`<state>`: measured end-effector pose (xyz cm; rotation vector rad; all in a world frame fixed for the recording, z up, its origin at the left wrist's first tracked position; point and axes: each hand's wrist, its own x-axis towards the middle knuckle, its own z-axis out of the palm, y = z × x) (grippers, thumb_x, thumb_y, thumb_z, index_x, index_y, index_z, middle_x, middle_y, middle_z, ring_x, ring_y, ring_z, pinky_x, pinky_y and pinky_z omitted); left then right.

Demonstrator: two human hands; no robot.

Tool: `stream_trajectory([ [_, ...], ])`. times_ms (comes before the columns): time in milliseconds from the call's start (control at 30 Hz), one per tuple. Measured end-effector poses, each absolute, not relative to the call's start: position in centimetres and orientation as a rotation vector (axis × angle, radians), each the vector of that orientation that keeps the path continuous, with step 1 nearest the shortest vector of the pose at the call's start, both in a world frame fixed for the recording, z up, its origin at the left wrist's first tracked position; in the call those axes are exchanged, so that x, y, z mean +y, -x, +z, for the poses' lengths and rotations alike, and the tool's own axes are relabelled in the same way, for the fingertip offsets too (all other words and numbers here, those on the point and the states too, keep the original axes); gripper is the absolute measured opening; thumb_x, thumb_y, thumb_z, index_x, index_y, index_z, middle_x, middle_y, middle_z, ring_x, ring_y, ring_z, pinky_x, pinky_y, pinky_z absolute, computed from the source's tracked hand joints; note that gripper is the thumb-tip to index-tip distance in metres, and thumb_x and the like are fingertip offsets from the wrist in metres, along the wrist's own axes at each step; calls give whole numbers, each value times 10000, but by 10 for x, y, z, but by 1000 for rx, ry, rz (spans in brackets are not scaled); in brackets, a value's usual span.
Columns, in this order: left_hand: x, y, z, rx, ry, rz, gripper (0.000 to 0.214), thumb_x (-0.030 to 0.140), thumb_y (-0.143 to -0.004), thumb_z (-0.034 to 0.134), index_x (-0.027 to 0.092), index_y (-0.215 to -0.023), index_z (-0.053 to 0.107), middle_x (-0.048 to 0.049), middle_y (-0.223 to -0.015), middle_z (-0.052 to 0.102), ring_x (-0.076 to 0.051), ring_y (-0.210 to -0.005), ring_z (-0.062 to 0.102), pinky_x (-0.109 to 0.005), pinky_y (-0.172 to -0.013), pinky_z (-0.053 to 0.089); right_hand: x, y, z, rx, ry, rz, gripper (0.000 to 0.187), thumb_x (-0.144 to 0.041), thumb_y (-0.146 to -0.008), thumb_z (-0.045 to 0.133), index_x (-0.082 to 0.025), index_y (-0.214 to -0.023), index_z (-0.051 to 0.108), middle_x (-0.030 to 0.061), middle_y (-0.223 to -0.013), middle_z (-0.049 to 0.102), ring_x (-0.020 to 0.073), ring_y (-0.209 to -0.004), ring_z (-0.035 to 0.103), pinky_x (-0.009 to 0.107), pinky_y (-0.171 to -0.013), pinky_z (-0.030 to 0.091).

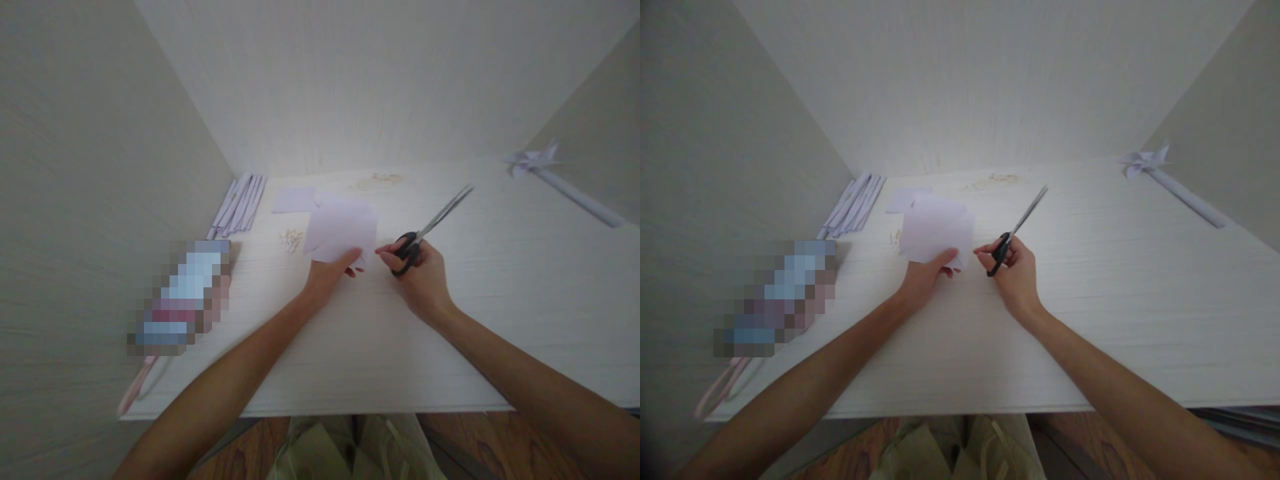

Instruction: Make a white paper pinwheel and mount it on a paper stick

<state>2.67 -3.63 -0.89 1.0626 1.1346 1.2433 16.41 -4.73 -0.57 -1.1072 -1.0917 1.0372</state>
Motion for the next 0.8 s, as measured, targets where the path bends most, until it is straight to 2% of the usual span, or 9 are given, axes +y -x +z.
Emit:
stream_trajectory([
  [100,-36,-27,-8,1124,-1046,1262,166,297,-610,609,137,-636,578,-4,-582,600,-82,-458,526,-193,-418,398,-50,-160,-8,-1149,1107,1117,220,-180,-559,681,-175,-676,495,0,-690,626,99,-605,551,221,-534,413],
  [267,-37,-28,-6,1206,-1092,1227,171,299,-609,607,137,-572,571,-2,-522,582,-85,-452,510,-202,-434,405,-51,-160,-7,-1213,1115,1138,248,-218,-532,698,-172,-678,502,-5,-681,609,99,-574,535,226,-509,423],
  [633,-38,-28,-2,1293,-1165,1234,180,298,-619,599,142,-544,546,10,-494,566,-76,-420,487,-198,-422,395,-51,-161,-6,-1206,1125,1147,273,-273,-516,725,-170,-649,509,-11,-641,595,95,-562,521,224,-510,405],
  [800,-40,-30,0,1293,-1174,1210,189,295,-611,608,144,-519,540,8,-474,558,-75,-406,486,-200,-430,406,-50,-161,-7,-1212,1135,1114,266,-274,-523,724,-167,-636,508,-30,-609,555,70,-507,463,204,-458,367],
])
